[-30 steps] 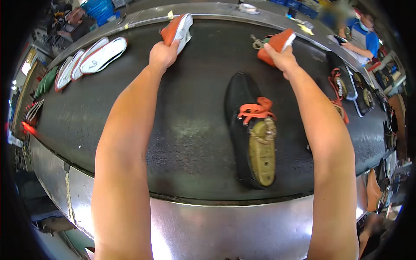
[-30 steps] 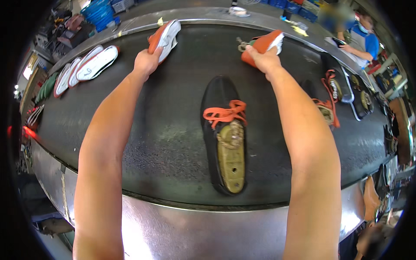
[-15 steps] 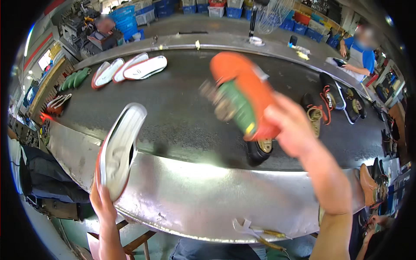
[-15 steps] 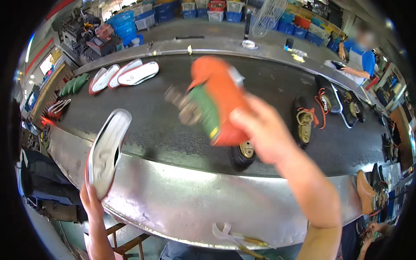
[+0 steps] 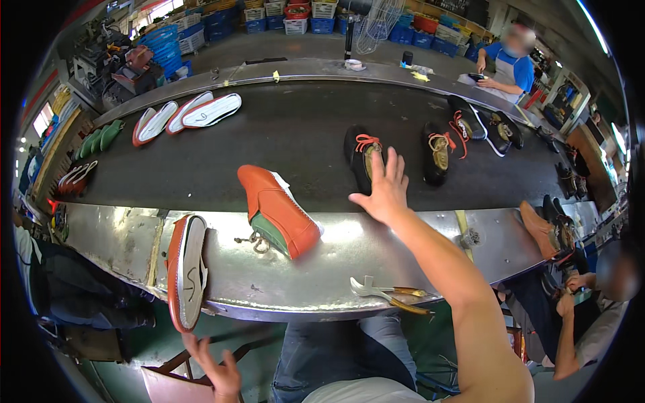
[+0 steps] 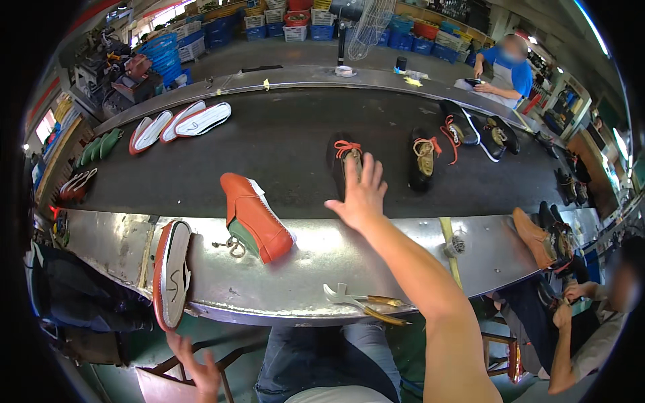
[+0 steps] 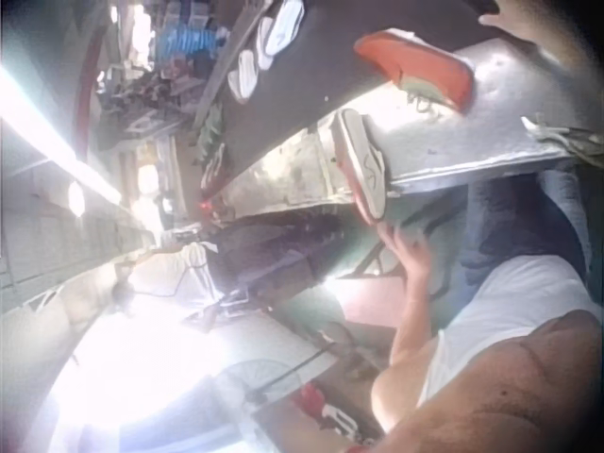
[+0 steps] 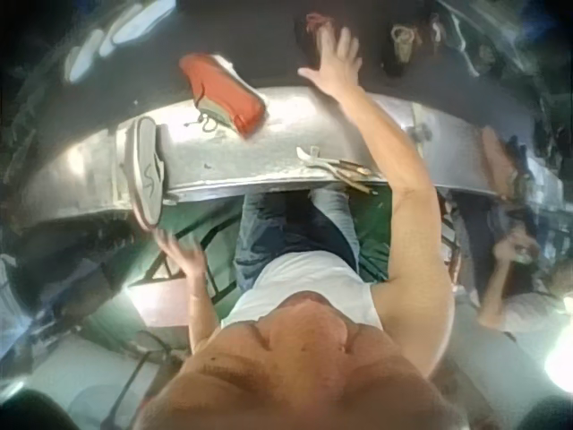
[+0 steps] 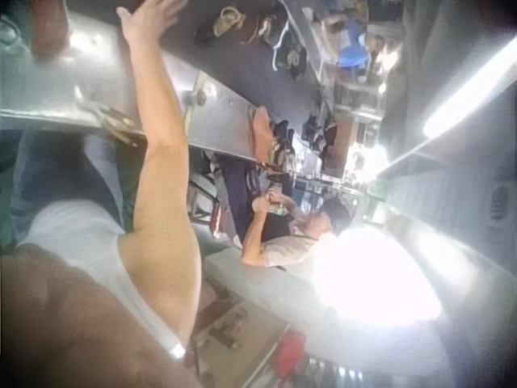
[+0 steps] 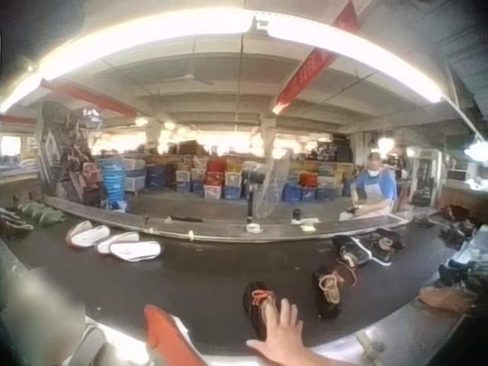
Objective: Manually assemble and last footwear components at an industrial assembly line.
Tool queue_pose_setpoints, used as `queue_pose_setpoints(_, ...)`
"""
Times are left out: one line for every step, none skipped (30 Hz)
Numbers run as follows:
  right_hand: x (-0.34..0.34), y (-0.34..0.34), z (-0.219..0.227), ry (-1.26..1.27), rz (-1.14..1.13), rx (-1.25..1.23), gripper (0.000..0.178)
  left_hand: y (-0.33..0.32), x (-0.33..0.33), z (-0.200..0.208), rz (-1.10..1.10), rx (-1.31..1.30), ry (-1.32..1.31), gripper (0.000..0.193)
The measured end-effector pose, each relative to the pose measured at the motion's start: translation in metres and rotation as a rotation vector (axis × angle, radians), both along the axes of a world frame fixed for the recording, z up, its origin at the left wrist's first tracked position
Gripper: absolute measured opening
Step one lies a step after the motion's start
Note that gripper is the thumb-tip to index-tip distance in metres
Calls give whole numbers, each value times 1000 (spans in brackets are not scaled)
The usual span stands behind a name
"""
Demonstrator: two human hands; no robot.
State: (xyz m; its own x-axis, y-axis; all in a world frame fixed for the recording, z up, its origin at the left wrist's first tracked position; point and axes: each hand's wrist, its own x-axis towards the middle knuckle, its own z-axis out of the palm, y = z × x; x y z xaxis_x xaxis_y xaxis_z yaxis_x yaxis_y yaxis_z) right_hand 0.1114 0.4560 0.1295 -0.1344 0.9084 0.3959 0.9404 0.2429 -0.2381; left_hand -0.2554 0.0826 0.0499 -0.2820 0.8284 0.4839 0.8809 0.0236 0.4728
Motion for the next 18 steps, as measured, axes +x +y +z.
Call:
queue_pose_setpoints(20, 18, -17, 46, -115, -143, 104, -10, 11, -21, -46, -28, -41, 51)
queue_pose_setpoints(34, 36, -21, 41, -113, -139, 104, -22, 23, -39, -77, -61, -71, 53)
queue_pose_setpoints(53, 53, -17, 13, 9, -212, 103, -31, 32, -56, -119, -172, -61, 51)
queue_pose_setpoints(69, 66, -9, -14, 136, -294, 103, -45, 39, -72, -156, -290, -50, 50)
queue_pose_setpoints(79, 69, 4, -215, 100, -90, 98, -61, 43, -98, -153, -363, -122, 50)
queue_pose_setpoints(92, 76, 11, -180, 89, 152, 89, -74, 49, -115, -85, -520, -219, 55)
queue_pose_setpoints(88, 68, 32, -110, 59, 227, 78, -74, 53, -126, -78, -522, -221, 55)
queue_pose_setpoints(85, 53, 44, -97, 123, 351, 70, -74, 56, -134, 76, -794, -576, 60)
queue_pose_setpoints(85, 30, 54, -83, 183, 472, 62, -76, 58, -143, 234, -1059, -935, 66)
queue_pose_setpoints(76, -5, 59, 111, 242, 259, 51, -80, 56, -157, 244, -1056, -936, 66)
queue_pose_setpoints(66, -54, 60, 297, 295, 44, 41, -83, 52, -174, 295, -1120, -1354, 71)
queue_pose_setpoints(54, -109, 53, 506, 322, -82, 26, -84, 48, -189, 339, -1153, -1779, 77)
queue_pose_setpoints(60, -169, 26, 578, 299, -387, 23, -79, 47, -202, 327, -1151, -1780, 77)
queue_pose_setpoints(59, -213, 15, 390, 460, -703, 23, -81, 42, -212, 297, -1218, -1777, 77)
queue_pose_setpoints(57, -252, -4, 320, 714, -602, 22, -80, 41, -221, 254, -1290, -1770, 77)
queue_pose_setpoints(59, -288, -38, 201, 684, -624, 21, -77, 41, -231, 315, -1336, -1643, 67)
queue_pose_setpoints(56, -317, -80, 293, 516, -772, 23, -85, 29, -252, 322, -1327, -1636, 67)
queue_pose_setpoints(52, -340, -136, 98, 398, -486, 25, -102, 10, -278, 19, -1319, -1138, 59)
